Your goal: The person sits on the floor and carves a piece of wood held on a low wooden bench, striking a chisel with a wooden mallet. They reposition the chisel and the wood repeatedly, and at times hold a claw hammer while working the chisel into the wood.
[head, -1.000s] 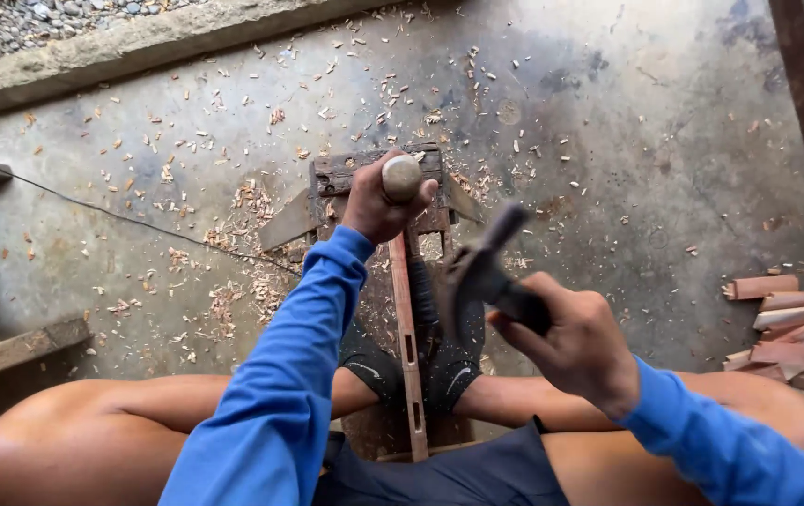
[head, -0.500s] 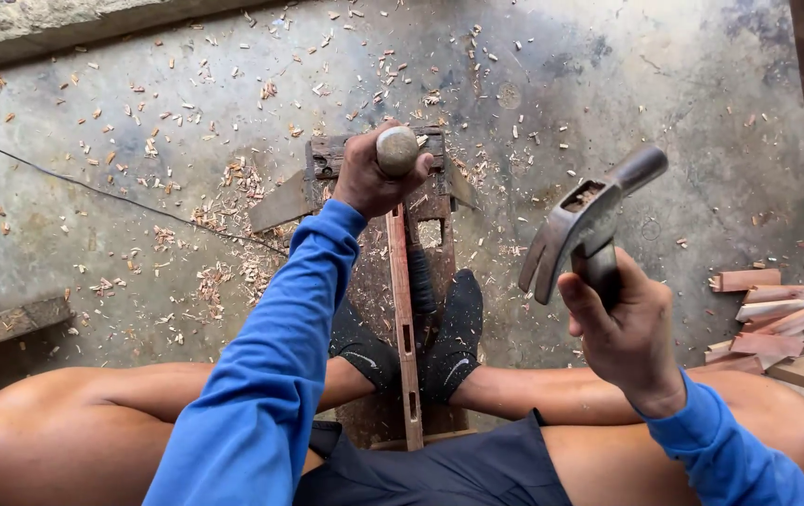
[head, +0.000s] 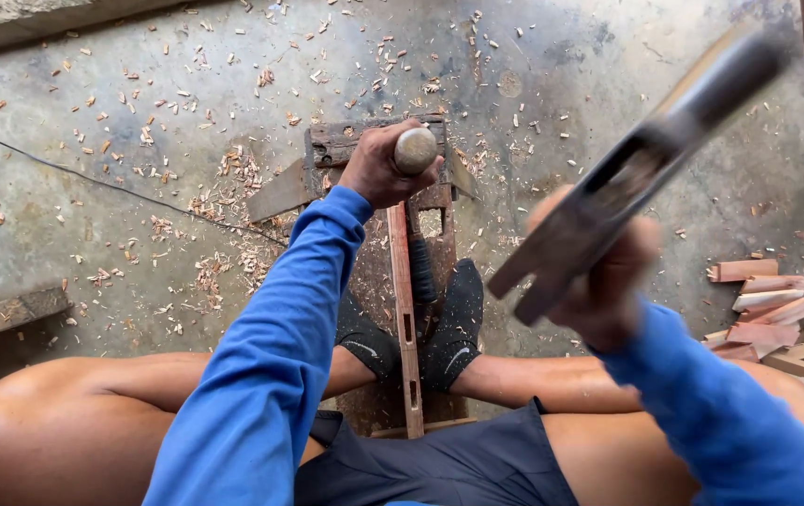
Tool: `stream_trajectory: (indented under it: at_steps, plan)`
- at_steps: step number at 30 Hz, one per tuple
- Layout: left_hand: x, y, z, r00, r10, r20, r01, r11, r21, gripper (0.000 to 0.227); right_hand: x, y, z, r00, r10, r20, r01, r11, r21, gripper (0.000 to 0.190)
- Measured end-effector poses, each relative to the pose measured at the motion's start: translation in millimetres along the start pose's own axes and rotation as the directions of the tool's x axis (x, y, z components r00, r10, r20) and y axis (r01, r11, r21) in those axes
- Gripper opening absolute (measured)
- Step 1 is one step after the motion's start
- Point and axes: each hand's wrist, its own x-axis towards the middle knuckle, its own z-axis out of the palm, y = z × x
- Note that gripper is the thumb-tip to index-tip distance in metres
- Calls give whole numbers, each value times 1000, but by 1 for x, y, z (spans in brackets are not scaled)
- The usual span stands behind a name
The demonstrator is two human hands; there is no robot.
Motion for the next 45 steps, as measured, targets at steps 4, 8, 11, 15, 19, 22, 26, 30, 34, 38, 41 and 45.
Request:
stream_trajectory:
  at_steps: [4,8,11,15,19,22,26,30,34,38,41,45]
  plan:
    - [-7,-5,0,998,16,65,-16,1000,0,29,8,39,27,929,290,232,-142,854,-501,33]
    - [-16,2,1,1000,3,25,-5,998,57,40,12,6,29,905,400,148,-288,829,-479,32]
    - [-41,23,11,1000,8,2,-8,995,97,39,1,-19,20,967,236,100,-182,908,-377,29]
    - [-60,12,28,984,166,-71,-157,980,121,33,-20,-40,4,968,235,91,-193,923,-332,21]
    - [-36,-75,52,985,170,20,-128,650,749,21,-70,-48,-29,843,532,76,-519,843,-138,17]
    - [28,-63,30,921,-193,-339,154,978,-140,38,-89,-46,-41,804,595,0,-578,781,237,30]
    - [58,-97,27,734,-601,-315,503,794,-343,45,-85,-39,-40,849,516,-113,-450,819,357,47]
    - [48,-56,-3,570,-811,128,360,106,-927,52,-90,-32,-43,797,580,-167,-501,790,353,53]
    - [21,-18,-47,741,-660,-121,187,376,-907,43,-87,-25,-45,751,632,-191,-549,758,351,49]
    - [11,-4,-42,823,-439,-360,92,728,-679,38,-81,-19,-36,733,667,-137,-592,723,356,44]
    - [-6,-4,-17,846,-361,-393,58,794,-605,31,-86,-16,-29,742,662,-107,-606,731,314,39]
    - [-21,-14,7,858,-359,-368,155,864,-480,21,-99,-15,-24,739,673,-38,-645,722,252,36]
